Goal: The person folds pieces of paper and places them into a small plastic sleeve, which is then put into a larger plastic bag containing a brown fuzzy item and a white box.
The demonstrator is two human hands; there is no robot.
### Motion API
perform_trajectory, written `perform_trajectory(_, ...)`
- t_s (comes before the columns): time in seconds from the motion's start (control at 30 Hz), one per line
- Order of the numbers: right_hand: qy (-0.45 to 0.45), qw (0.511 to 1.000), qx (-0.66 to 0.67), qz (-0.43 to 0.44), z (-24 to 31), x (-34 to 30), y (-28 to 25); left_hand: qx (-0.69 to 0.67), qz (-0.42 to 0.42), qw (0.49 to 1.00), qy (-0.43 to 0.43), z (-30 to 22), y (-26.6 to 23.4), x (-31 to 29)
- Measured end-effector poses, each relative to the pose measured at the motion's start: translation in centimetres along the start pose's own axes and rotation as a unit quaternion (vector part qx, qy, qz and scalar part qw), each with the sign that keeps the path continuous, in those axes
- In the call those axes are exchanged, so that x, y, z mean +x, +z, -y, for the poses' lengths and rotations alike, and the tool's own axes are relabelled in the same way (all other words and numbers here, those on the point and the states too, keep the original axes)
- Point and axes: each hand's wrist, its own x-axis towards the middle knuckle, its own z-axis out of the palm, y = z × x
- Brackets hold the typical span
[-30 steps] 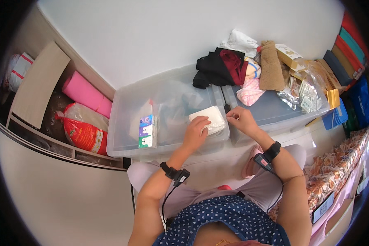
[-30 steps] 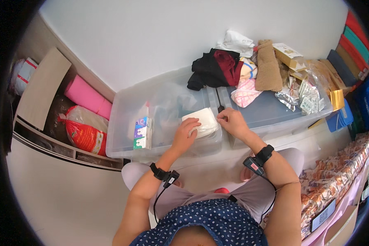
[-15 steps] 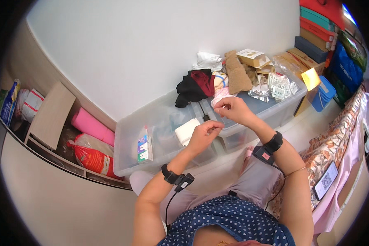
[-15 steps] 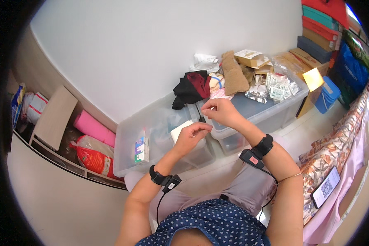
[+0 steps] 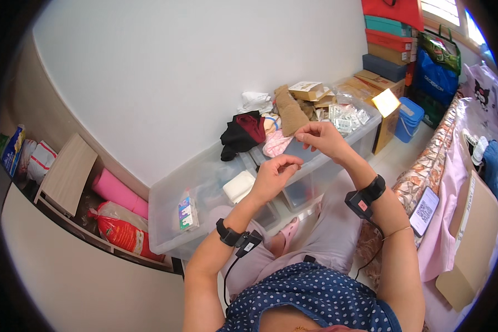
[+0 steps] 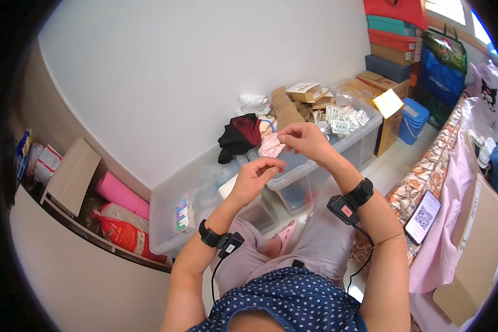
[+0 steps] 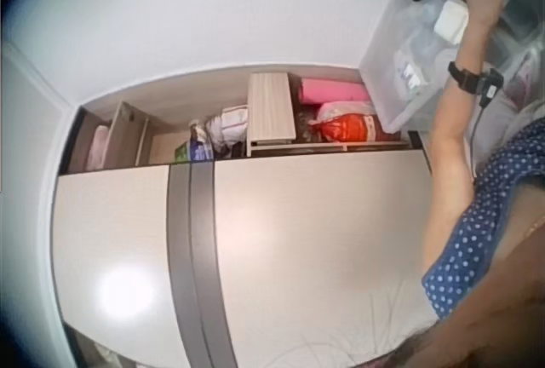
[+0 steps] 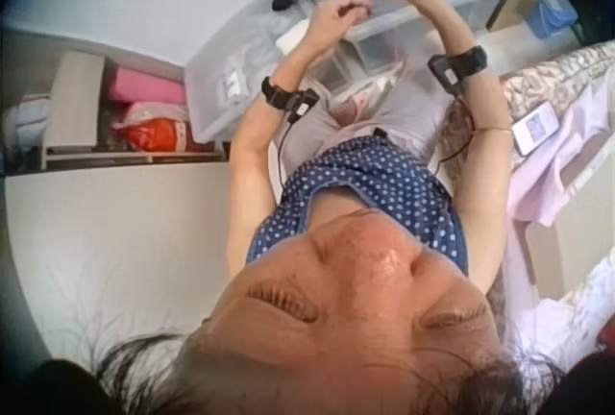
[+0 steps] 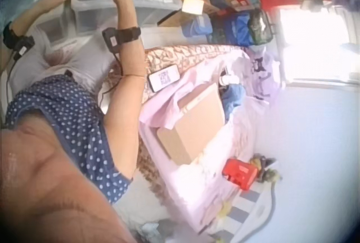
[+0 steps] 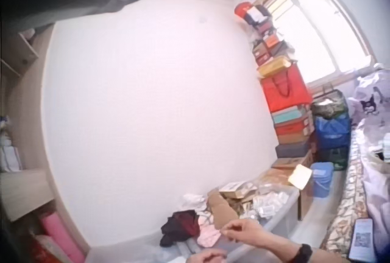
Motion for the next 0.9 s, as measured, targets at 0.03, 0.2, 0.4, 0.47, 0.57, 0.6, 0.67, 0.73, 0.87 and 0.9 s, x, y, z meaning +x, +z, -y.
perform_trajectory(0.03, 0.001, 1.000, -0.001, -0.004, 0.2, -0.3, -0.4, 0.002, 0.005, 1.000, 0.001, 0.0, 0.1, 0.3)
perform_trajectory(0.2, 0.008, 1.000, -0.018, -0.022, 0.0, -0.8, -2.7, -0.035, 0.031, 0.999, 0.026, 0.3, 1.7, 2.7)
perform_trajectory(0.4, 0.041, 0.998, -0.006, -0.050, -2.0, 1.8, -6.6, -0.049, 0.062, 0.997, -0.020, 1.4, 3.4, 7.3)
perform_trajectory(0.47, 0.055, 0.997, -0.010, -0.046, -3.1, 3.3, -8.1, -0.038, 0.067, 0.997, -0.023, 2.4, 3.2, 9.1)
perform_trajectory(0.57, 0.074, 0.996, -0.025, -0.043, -4.2, 5.6, -10.1, -0.034, 0.069, 0.997, -0.019, 4.4, 2.7, 12.2)
perform_trajectory(0.6, 0.076, 0.995, -0.035, -0.045, -4.5, 6.4, -10.8, -0.038, 0.066, 0.997, -0.013, 5.2, 2.6, 13.3)
perform_trajectory(0.67, 0.088, 0.994, -0.037, -0.051, -5.9, 7.9, -12.6, -0.047, 0.072, 0.996, -0.011, 7.0, 2.8, 15.8)
perform_trajectory(0.73, 0.126, 0.990, -0.024, -0.066, -7.0, 9.0, -14.6, -0.058, 0.081, 0.995, -0.007, 8.6, 3.1, 18.5)
perform_trajectory(0.87, 0.133, 0.979, -0.105, -0.117, -12.3, 10.7, -18.8, 0.000, 0.103, 0.994, -0.025, 12.2, 4.2, 24.1)
perform_trajectory(0.9, 0.142, 0.977, -0.106, -0.122, -13.3, 11.1, -19.5, 0.015, 0.094, 0.995, -0.021, 13.3, 4.5, 25.4)
